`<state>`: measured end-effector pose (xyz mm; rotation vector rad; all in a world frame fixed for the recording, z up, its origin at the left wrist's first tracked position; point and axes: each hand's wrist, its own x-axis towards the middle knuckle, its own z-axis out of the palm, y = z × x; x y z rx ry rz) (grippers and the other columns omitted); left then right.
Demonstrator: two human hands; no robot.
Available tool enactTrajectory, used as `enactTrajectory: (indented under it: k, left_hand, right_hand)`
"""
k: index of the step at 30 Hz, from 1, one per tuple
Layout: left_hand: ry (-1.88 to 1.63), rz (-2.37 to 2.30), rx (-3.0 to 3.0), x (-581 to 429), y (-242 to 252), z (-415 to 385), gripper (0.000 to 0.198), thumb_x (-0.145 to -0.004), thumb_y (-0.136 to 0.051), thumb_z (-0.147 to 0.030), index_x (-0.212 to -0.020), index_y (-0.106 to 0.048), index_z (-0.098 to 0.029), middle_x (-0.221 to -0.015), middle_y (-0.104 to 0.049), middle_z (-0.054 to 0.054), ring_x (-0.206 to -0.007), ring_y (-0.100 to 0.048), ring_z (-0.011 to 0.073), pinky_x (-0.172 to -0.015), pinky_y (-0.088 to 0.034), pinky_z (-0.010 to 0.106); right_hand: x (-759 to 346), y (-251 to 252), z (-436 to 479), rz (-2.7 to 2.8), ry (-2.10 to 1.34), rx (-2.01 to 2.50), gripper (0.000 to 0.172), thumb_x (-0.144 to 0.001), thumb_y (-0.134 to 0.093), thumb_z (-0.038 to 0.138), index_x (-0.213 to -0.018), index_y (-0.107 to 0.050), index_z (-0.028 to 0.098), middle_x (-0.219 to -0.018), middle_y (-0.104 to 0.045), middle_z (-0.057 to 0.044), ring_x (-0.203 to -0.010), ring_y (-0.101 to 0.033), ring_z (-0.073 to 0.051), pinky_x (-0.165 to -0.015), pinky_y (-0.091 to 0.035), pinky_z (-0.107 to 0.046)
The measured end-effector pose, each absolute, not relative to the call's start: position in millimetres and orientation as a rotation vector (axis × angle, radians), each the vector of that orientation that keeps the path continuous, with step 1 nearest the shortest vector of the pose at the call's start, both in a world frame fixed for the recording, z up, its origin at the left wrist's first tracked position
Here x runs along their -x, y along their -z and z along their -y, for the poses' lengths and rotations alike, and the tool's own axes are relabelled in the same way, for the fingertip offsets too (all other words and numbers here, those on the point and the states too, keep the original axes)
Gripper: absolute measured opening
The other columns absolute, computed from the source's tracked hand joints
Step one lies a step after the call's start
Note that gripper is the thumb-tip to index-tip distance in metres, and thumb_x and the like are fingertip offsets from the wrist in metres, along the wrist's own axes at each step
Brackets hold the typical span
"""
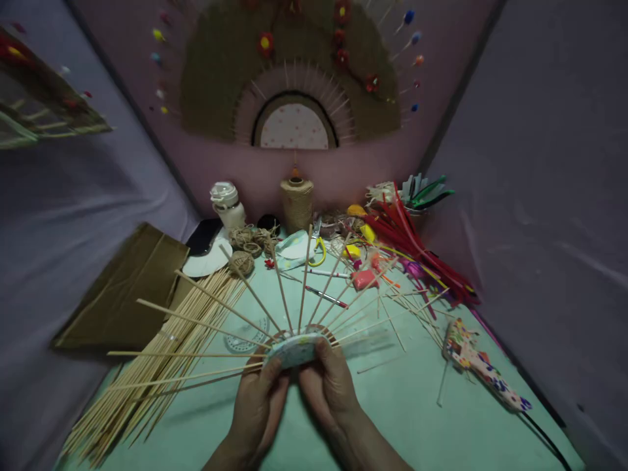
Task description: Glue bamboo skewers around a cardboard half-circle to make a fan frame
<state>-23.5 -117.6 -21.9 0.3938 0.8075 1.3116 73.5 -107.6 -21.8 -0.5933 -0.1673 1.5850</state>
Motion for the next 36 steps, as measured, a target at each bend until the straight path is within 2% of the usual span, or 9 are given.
enactTrajectory:
  k: [8, 14, 16, 20, 28, 31, 36]
  left_hand:
    - [-1.379, -0.880, -0.354, 29.3, 26.6, 118.4, 0.033, -0.058, -0.084, -0.030, -0.087, -0.074, -0.018, -0.091, -0.072, 0.009, -0.097, -0.065, 0.0306, -0.094, -0.049, 0.043]
    - [-1.376, -0.818, -0.264, 27.7, 22.5, 115.5, 0.055, -0.060, -0.084, -0.023, -0.112, -0.066, -0.019, -0.107, -0.069, 0.010, -0.108, -0.061, 0.0271, -0.100, -0.044, 0.040]
    - [-1.341, -0.794, -0.273, 25.3, 21.2, 115.4, 0.048, -0.064, -0.081, -0.025, -0.109, -0.067, -0.015, -0.107, -0.068, 0.012, -0.110, -0.059, 0.0274, -0.101, -0.042, 0.040]
    - [-1.341, -0.774, -0.271, 22.8, 20.7, 114.7, 0.032, -0.073, -0.075, -0.030, -0.097, -0.070, -0.009, -0.104, -0.069, 0.014, -0.110, -0.059, 0.0281, -0.101, -0.041, 0.041]
    - [-1.323, -0.752, -0.329, 21.0, 21.5, 113.6, 0.039, -0.071, -0.077, -0.027, -0.107, -0.068, -0.014, -0.109, -0.068, 0.010, -0.115, -0.056, 0.0260, -0.103, -0.040, 0.037]
    - [-1.304, -0.712, -0.351, 22.5, 20.2, 112.8, 0.043, -0.071, -0.077, -0.024, -0.112, -0.066, -0.016, -0.112, -0.067, 0.010, -0.117, -0.055, 0.0255, -0.104, -0.038, 0.037]
    - [-1.300, -0.682, -0.205, 29.9, 21.0, 105.4, 0.042, -0.078, -0.069, -0.043, -0.106, -0.068, -0.012, -0.113, -0.066, 0.014, -0.117, -0.054, 0.0294, -0.102, -0.040, 0.041]
  right_hand:
    - [-72.8, 21.5, 111.9, 0.067, -1.709, 0.628, 0.039, -0.056, -0.086, 0.035, -0.090, -0.070, 0.024, -0.088, -0.070, -0.004, -0.090, -0.064, -0.022, -0.092, -0.047, -0.042]
    - [-69.1, 23.4, 106.9, 0.124, -1.695, 0.680, 0.023, -0.068, -0.079, 0.032, -0.085, -0.072, 0.019, -0.093, -0.072, -0.007, -0.093, -0.064, -0.024, -0.092, -0.047, -0.043]
    - [-69.3, 25.3, 105.5, 0.120, -1.681, 0.687, 0.023, -0.068, -0.079, 0.032, -0.084, -0.072, 0.018, -0.092, -0.073, -0.007, -0.093, -0.064, -0.023, -0.091, -0.048, -0.042]
    - [-70.0, 29.4, 105.4, 0.165, -1.648, 0.700, 0.022, -0.068, -0.079, 0.030, -0.085, -0.073, 0.017, -0.088, -0.073, -0.006, -0.093, -0.065, -0.023, -0.089, -0.049, -0.039]
    - [-72.6, 34.7, 102.8, 0.032, -1.686, 0.709, 0.020, -0.074, -0.075, 0.029, -0.090, -0.072, 0.016, -0.091, -0.074, -0.005, -0.084, -0.066, -0.016, -0.077, -0.052, -0.027]
    - [-72.1, 32.6, 103.8, -0.019, -1.676, 0.721, 0.021, -0.075, -0.074, 0.031, -0.091, -0.072, 0.017, -0.095, -0.073, -0.004, -0.086, -0.066, -0.016, -0.075, -0.051, -0.025]
    - [-66.4, 26.4, 113.3, 0.078, -1.653, 0.683, 0.023, -0.077, -0.073, 0.029, -0.099, -0.071, 0.022, -0.103, -0.071, -0.004, -0.094, -0.063, -0.018, -0.072, -0.051, -0.027]
